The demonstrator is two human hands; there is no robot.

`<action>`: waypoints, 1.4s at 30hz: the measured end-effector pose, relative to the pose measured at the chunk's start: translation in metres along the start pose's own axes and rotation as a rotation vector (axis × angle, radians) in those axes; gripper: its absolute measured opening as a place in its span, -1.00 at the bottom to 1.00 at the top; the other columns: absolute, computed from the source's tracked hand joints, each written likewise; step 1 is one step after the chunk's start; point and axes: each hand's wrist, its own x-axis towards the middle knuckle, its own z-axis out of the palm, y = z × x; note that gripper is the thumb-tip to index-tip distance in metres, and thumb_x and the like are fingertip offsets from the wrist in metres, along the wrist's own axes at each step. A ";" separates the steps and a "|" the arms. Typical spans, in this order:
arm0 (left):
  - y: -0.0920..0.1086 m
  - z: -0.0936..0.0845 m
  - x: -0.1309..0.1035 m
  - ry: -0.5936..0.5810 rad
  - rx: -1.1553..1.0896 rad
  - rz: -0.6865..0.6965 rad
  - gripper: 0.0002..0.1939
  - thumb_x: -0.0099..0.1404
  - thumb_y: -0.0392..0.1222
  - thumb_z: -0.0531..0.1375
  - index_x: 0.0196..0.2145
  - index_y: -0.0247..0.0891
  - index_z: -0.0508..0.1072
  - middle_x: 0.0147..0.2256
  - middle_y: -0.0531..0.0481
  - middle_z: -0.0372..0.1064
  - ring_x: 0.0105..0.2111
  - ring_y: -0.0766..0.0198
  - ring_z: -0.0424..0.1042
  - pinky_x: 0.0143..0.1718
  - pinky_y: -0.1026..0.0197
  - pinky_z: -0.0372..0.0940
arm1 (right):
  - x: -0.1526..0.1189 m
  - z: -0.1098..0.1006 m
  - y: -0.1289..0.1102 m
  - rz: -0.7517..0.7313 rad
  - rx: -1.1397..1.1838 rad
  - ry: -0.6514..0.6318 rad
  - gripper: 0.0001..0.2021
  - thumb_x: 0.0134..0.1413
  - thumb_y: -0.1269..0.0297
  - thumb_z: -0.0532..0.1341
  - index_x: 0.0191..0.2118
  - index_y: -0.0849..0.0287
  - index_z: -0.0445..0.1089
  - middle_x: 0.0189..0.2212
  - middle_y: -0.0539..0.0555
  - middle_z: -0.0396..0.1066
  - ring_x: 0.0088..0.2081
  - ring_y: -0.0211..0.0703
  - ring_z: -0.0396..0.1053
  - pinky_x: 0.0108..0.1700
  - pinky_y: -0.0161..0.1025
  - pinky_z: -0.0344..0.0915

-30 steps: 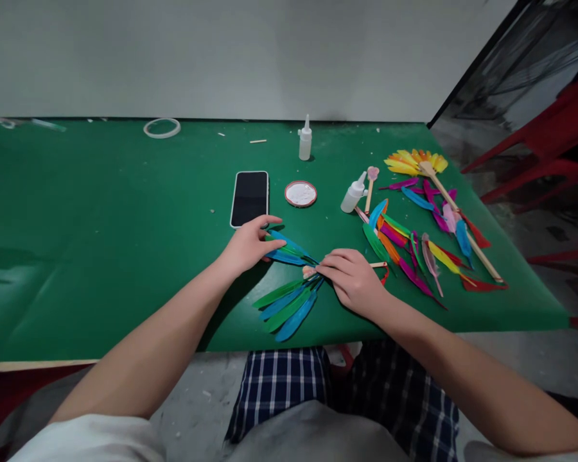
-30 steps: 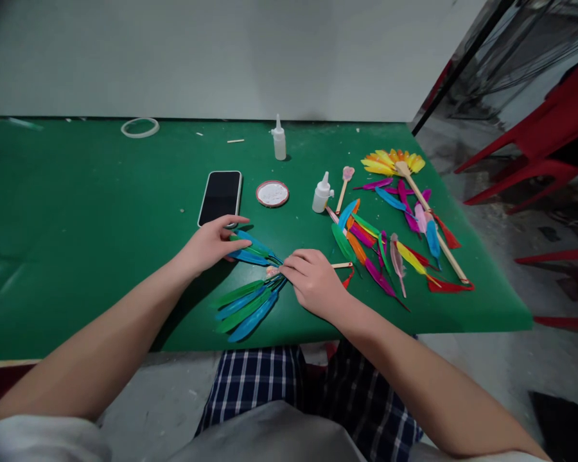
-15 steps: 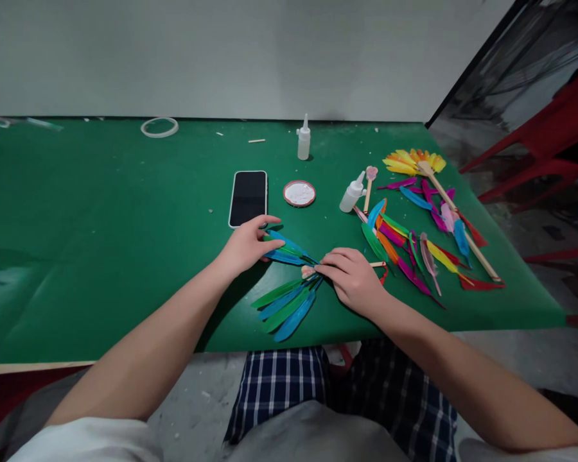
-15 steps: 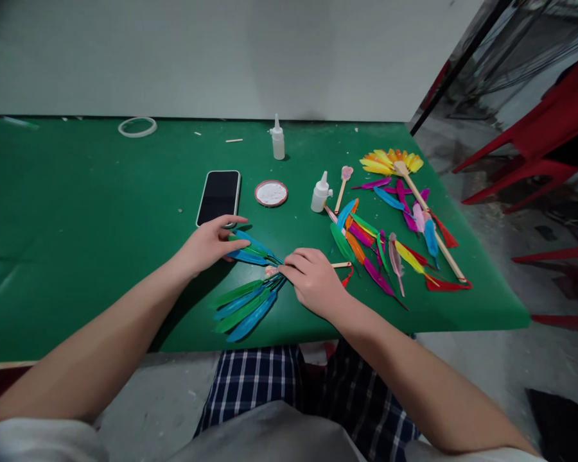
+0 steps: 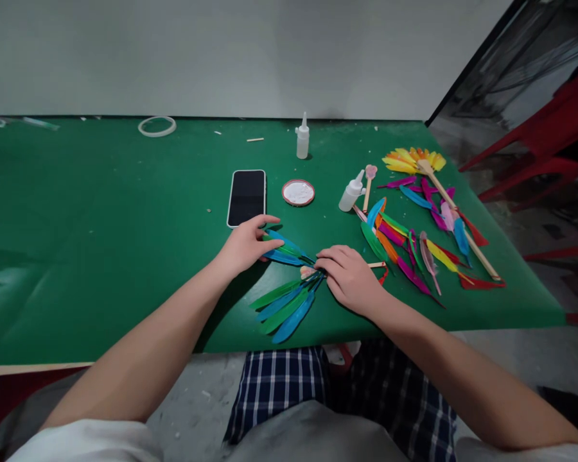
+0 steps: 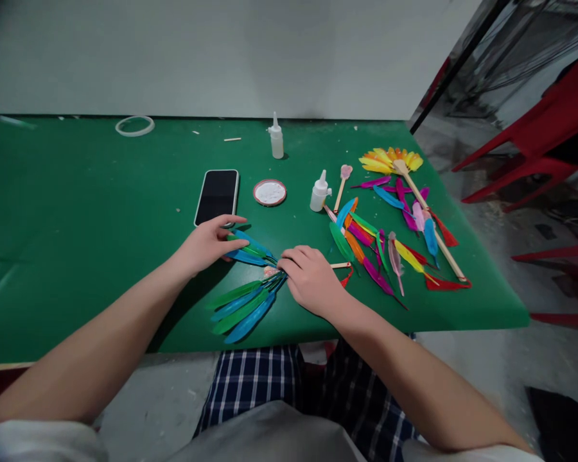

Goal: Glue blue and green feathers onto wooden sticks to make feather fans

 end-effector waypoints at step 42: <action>-0.002 0.000 0.001 0.002 0.004 0.016 -0.53 0.03 -0.16 0.25 -0.07 -0.18 0.30 -0.57 0.11 0.21 -0.60 0.41 0.26 -0.65 0.36 0.30 | -0.001 0.004 -0.001 -0.050 -0.056 0.025 -0.77 0.03 0.50 -0.01 -0.21 0.26 0.32 -0.19 0.16 0.34 -0.07 -0.03 0.19 -0.03 -0.07 0.16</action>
